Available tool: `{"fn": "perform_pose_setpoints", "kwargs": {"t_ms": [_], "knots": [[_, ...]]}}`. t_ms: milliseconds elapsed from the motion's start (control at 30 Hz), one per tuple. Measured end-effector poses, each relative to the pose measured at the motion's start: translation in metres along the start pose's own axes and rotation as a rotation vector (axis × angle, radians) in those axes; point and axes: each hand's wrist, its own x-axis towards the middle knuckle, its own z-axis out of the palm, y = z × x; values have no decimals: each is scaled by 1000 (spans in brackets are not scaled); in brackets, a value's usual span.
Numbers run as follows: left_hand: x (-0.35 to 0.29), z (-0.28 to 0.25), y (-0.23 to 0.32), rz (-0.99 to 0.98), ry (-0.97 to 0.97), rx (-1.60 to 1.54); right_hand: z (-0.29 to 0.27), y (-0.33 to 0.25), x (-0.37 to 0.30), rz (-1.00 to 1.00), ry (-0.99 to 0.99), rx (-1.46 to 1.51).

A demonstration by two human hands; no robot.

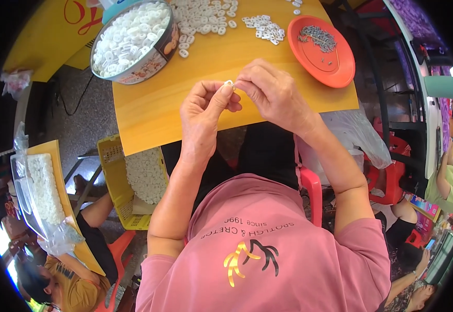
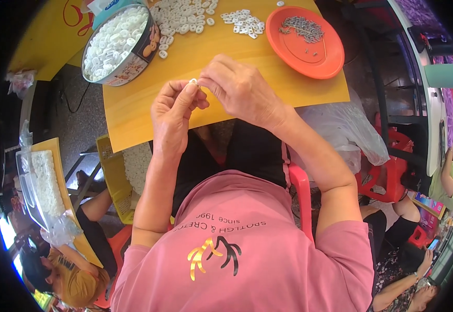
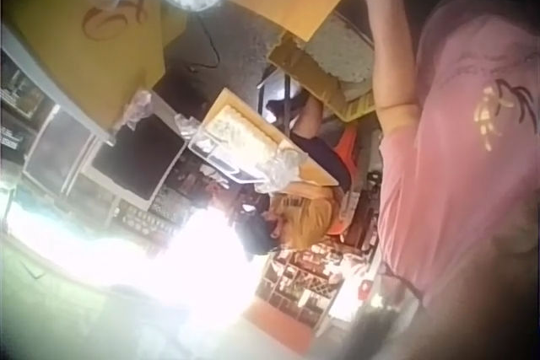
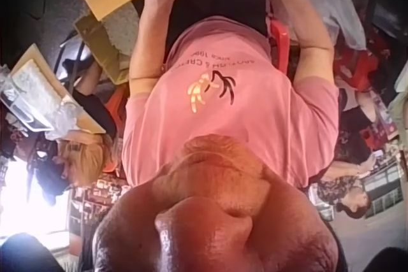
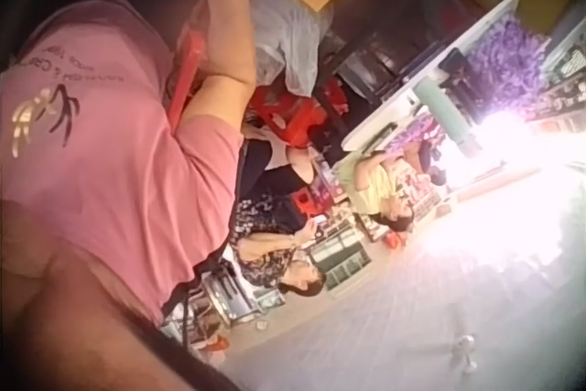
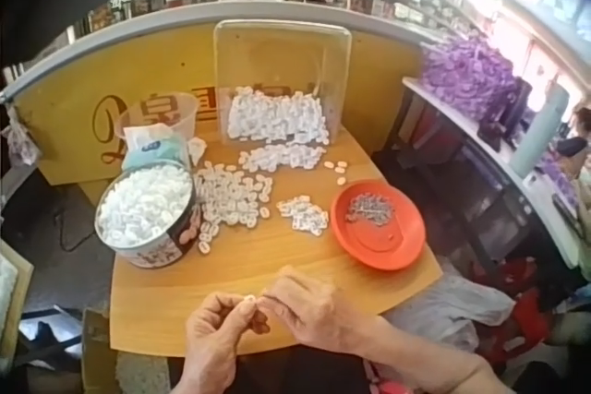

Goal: Assembling small white plastic components with metal pins at a workbench.

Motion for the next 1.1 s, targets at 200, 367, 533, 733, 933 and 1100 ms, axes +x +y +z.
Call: {"fn": "perform_pose_setpoints", "kwargs": {"t_ms": [200,367,533,733,933,1100], "knots": [[1,2,5,22,-34,99,-1,-3,1,48,-11,86],[4,-4,4,49,-3,199,6,-3,2,120,-53,107],[5,-27,7,72,80,82,20,-2,23,455,-179,440],[3,-54,20,163,216,37,77,46,68,279,-14,-48],[-2,-63,21,167,266,28,102,48,77,218,-66,-424],[-1,-62,20,165,249,23,92,47,62,94,-10,-292]]}}
